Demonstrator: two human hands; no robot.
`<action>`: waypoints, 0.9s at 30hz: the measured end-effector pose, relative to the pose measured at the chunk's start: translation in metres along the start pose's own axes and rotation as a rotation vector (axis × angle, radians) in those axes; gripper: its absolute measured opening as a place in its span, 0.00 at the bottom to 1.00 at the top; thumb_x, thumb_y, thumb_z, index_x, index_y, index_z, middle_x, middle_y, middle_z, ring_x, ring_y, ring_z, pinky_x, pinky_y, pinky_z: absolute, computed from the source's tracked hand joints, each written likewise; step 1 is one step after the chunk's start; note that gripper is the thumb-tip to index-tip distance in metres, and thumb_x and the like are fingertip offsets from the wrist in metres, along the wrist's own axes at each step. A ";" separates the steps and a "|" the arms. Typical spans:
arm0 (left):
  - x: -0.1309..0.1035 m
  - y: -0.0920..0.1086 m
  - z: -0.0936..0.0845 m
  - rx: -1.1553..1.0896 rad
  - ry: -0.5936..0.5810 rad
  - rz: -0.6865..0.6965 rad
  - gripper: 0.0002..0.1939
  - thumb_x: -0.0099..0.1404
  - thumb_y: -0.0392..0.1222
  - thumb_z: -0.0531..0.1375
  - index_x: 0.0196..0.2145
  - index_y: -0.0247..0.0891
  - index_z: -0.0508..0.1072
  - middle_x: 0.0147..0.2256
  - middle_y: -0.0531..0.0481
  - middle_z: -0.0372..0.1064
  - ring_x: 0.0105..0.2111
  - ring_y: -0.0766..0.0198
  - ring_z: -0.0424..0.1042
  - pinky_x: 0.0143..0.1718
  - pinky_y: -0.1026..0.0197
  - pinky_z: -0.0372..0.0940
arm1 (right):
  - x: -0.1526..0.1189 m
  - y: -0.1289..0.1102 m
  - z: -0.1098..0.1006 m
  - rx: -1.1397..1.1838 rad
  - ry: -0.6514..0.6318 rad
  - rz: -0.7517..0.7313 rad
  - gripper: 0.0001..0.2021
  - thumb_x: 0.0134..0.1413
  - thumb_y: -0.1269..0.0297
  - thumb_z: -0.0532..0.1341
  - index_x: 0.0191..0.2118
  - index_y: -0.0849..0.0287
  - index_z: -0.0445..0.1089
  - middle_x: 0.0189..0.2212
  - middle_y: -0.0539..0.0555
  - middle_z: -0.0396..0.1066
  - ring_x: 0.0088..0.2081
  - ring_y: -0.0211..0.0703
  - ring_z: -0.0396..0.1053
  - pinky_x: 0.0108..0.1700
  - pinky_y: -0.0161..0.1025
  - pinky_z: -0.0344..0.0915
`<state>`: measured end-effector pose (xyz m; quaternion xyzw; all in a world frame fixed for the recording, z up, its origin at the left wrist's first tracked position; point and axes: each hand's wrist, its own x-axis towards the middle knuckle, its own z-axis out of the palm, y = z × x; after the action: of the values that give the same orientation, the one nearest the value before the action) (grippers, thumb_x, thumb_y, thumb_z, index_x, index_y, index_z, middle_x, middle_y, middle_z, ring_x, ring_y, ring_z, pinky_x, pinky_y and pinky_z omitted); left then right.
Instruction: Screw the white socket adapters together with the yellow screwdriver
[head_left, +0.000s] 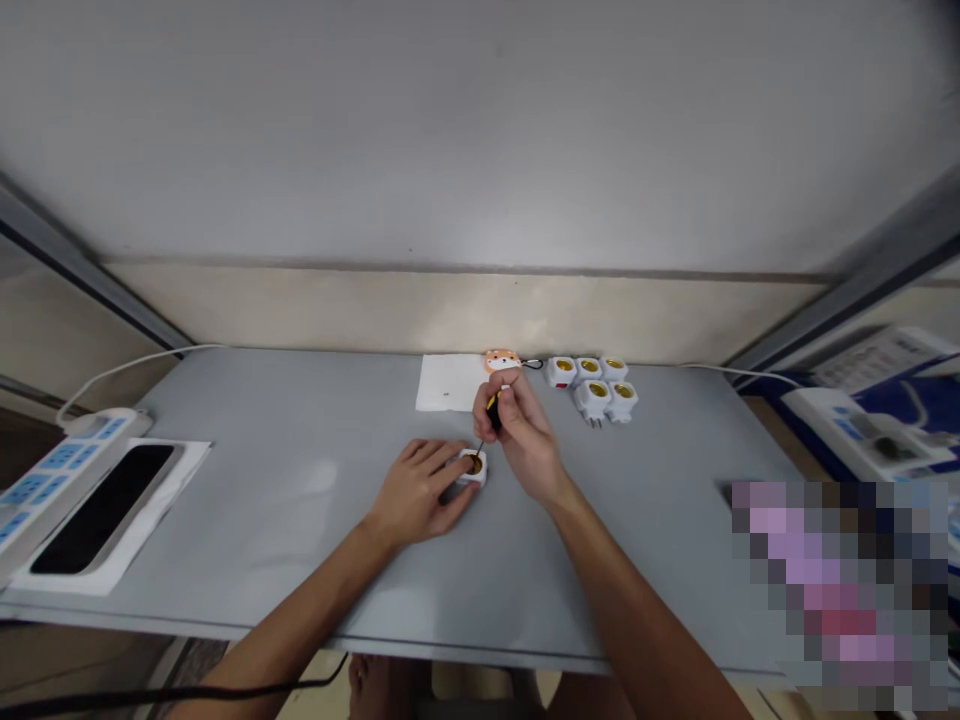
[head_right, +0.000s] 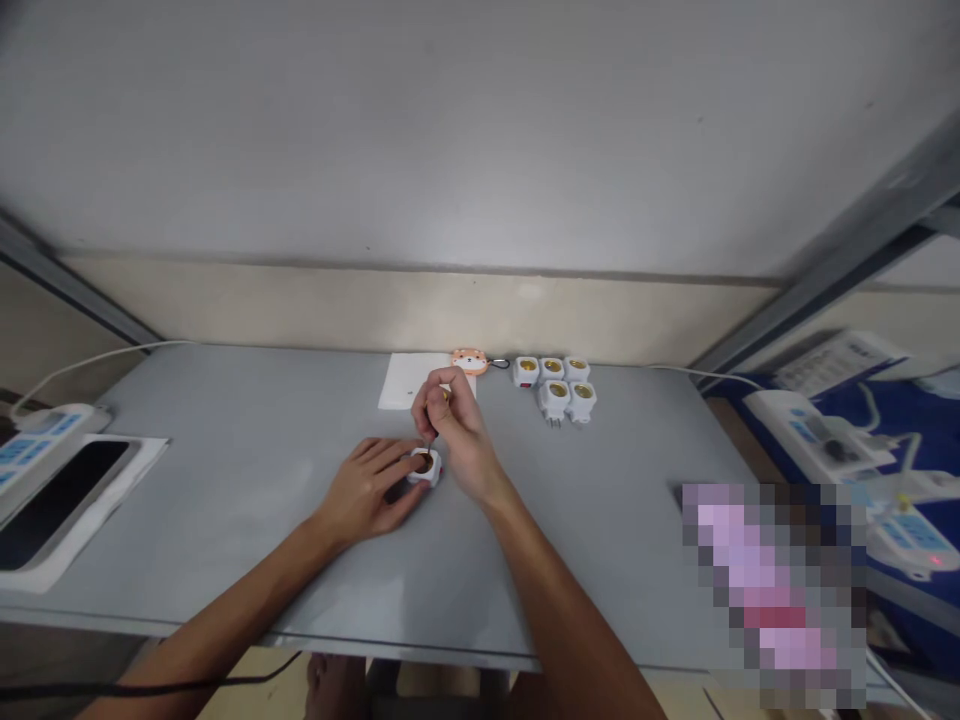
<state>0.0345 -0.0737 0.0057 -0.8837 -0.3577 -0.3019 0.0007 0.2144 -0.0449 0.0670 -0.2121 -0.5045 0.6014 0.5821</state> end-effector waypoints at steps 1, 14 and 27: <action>0.000 0.000 0.000 0.002 -0.001 -0.001 0.09 0.74 0.41 0.61 0.50 0.41 0.74 0.52 0.45 0.78 0.46 0.56 0.78 0.47 0.52 0.67 | 0.000 0.000 0.000 0.005 0.003 -0.011 0.10 0.72 0.52 0.58 0.40 0.51 0.64 0.29 0.46 0.62 0.29 0.38 0.58 0.34 0.38 0.55; 0.001 0.000 -0.001 0.010 -0.021 0.014 0.08 0.74 0.41 0.60 0.49 0.41 0.75 0.50 0.46 0.79 0.47 0.56 0.78 0.46 0.52 0.67 | 0.000 0.000 0.005 0.063 -0.002 0.017 0.16 0.73 0.49 0.55 0.40 0.54 0.71 0.28 0.49 0.65 0.30 0.39 0.60 0.35 0.39 0.56; 0.001 -0.002 0.001 0.001 -0.003 0.037 0.07 0.75 0.41 0.59 0.48 0.40 0.74 0.51 0.44 0.78 0.46 0.56 0.78 0.44 0.53 0.67 | -0.002 -0.004 0.008 0.099 0.002 0.046 0.15 0.72 0.51 0.55 0.37 0.55 0.68 0.27 0.49 0.63 0.29 0.40 0.58 0.34 0.39 0.54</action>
<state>0.0338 -0.0711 0.0053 -0.8905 -0.3416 -0.3004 0.0060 0.2097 -0.0507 0.0726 -0.1952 -0.4686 0.6387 0.5783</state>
